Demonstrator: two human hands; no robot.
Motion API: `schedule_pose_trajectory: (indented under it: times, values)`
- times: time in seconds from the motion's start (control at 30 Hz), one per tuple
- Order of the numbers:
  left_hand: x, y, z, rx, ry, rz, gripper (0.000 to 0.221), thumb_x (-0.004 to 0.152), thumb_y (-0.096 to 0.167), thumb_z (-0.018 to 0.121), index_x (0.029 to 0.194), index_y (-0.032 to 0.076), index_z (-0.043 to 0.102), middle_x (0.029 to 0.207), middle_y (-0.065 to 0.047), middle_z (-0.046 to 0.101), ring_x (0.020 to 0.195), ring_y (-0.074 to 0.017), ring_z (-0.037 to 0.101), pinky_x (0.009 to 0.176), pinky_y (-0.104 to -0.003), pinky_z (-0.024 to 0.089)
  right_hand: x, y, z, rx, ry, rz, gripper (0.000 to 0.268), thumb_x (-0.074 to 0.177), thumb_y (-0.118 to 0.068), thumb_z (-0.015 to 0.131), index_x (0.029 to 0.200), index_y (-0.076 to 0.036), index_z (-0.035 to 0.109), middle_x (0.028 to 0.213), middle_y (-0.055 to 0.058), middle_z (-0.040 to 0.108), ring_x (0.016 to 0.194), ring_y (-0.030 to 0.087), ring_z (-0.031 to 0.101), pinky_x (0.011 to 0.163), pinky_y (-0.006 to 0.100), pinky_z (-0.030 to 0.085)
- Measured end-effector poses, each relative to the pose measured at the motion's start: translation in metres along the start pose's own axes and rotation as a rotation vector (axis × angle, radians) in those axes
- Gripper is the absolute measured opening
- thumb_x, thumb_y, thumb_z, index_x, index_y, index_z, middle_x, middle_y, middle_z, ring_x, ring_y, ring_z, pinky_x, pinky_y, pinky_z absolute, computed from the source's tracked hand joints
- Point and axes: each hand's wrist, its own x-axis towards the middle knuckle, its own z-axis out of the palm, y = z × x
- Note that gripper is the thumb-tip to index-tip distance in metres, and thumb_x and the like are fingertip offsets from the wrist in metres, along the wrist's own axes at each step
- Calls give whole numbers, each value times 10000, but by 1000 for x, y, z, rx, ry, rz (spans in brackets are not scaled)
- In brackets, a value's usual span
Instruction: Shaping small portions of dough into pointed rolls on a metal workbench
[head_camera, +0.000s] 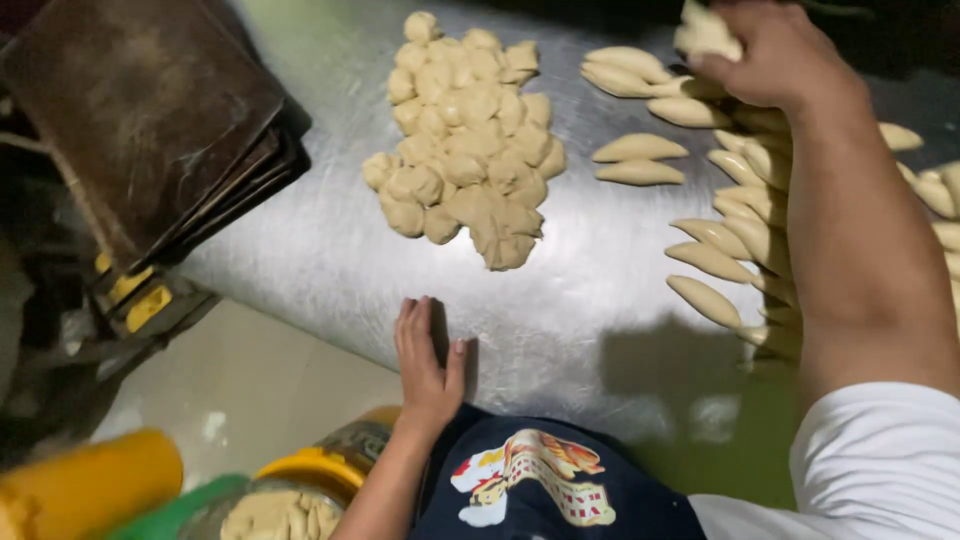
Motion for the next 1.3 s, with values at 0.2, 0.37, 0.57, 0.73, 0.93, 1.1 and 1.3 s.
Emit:
schedule_pose_trajectory:
  times: [0.2, 0.37, 0.57, 0.73, 0.93, 1.1, 1.3]
  values:
    - [-13, -17, 16, 378, 74, -24, 632, 1014, 415, 491, 1495, 8, 438, 1502, -208, 511, 1484, -484, 365, 1186, -613, 298, 105, -96, 74, 209, 129, -86, 405, 1073, -315, 632, 1345, -31, 728, 1218, 242, 726, 1113, 447, 637, 892, 513, 488]
    - [-16, -26, 21, 425, 107, -47, 600, 1003, 415, 515, 1460, 28, 484, 1520, -205, 496, 1477, -487, 342, 1145, -636, 306, 185, -201, 85, 197, -412, 177, 669, 1021, -499, 362, 1620, -205, 319, 1538, 309, 393, 1367, 524, 424, 1102, 588, 357]
    - [-17, -25, 19, 374, 78, 10, 621, 1029, 459, 497, 1486, 39, 468, 1565, -184, 435, 1500, -474, 273, 1173, -634, 252, 202, -204, 117, 218, -637, 240, 674, 928, -557, 548, 1538, -277, 484, 1533, 302, 363, 1359, 480, 474, 1128, 519, 402]
    - [-12, -36, 5, 340, 34, 126, 631, 1022, 469, 519, 1423, -18, 529, 1500, -229, 473, 1448, -519, 316, 1124, -658, 300, 187, -180, 132, 466, -38, 266, 303, 900, -353, 771, 1108, -177, 639, 1077, 131, 705, 956, 313, 653, 798, 455, 487]
    - [1, -63, -18, 163, -87, 254, 600, 978, 439, 586, 1377, -8, 562, 1423, -239, 530, 1432, -516, 338, 1130, -661, 281, 47, -270, -60, 411, 607, -155, 321, 1049, 36, 870, 1218, 29, 598, 1191, 203, 513, 1030, 328, 527, 902, 414, 430]
    - [48, -30, -65, -459, -324, 78, 919, 910, 620, 575, 1531, 15, 272, 1551, -211, 392, 1442, -410, 391, 1099, -554, 366, -84, -328, -46, 685, 624, -14, 337, 1088, -57, 692, 1283, -9, 422, 1270, 207, 466, 1195, 304, 499, 1121, 389, 417]
    - [68, -38, -7, -1075, -703, -240, 653, 906, 253, 723, 1464, 96, 423, 1217, -117, 524, 939, -178, 613, 761, -313, 577, -162, -390, 76, 1387, 358, 741, 281, 936, -89, 661, 1157, -136, 493, 981, 170, 623, 778, 240, 623, 594, 335, 489]
